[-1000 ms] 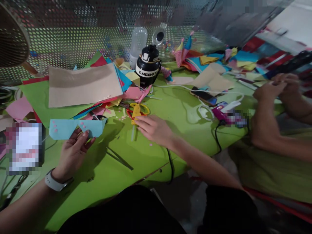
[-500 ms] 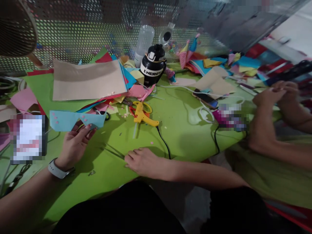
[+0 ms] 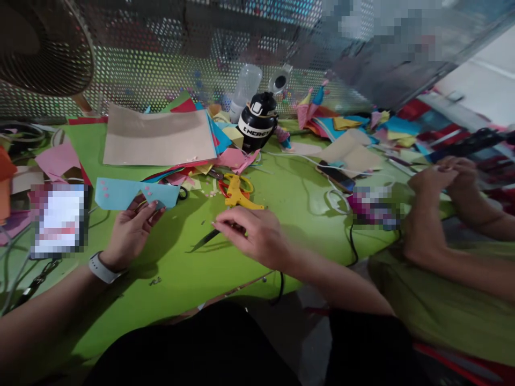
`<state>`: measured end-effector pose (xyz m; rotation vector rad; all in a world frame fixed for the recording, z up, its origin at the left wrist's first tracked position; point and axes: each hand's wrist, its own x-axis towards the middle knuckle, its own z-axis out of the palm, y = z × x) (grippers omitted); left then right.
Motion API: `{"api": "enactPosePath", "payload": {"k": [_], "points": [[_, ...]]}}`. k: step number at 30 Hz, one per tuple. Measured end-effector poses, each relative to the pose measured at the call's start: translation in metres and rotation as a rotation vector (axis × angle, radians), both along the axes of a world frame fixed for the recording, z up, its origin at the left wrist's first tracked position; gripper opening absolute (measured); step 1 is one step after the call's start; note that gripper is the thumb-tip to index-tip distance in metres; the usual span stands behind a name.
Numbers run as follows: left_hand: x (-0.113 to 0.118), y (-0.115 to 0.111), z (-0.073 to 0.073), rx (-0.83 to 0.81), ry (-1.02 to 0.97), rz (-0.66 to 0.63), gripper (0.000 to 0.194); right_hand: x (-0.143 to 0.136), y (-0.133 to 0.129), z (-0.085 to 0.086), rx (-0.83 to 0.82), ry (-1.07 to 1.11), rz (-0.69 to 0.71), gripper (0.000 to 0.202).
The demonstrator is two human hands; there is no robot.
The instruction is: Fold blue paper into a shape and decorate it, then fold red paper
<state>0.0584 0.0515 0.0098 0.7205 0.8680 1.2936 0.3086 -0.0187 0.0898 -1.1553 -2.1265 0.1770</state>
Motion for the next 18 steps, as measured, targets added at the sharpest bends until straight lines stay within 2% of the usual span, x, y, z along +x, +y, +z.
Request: {"api": "enactPosePath", "payload": {"k": [3,7,10,15,18], "points": [[-0.001,0.0,-0.002,-0.005,0.005,-0.004,0.038,-0.016,0.006,-0.001,-0.085,0.021,0.103,0.015],[-0.001,0.002,-0.005,-0.012,-0.017,-0.002,0.036,-0.03,0.021,-0.002,-0.373,0.079,0.308,0.017],[-0.002,0.002,-0.005,-0.028,-0.006,0.001,0.034,-0.031,0.035,-0.008,-0.497,0.041,0.451,0.018],[-0.002,0.002,-0.004,-0.054,0.005,0.011,0.035,-0.025,0.047,-0.029,-0.565,0.106,0.418,0.013],[-0.001,0.002,-0.004,-0.071,-0.007,0.022,0.036,-0.021,0.05,-0.035,-0.631,0.197,0.386,0.013]]}}
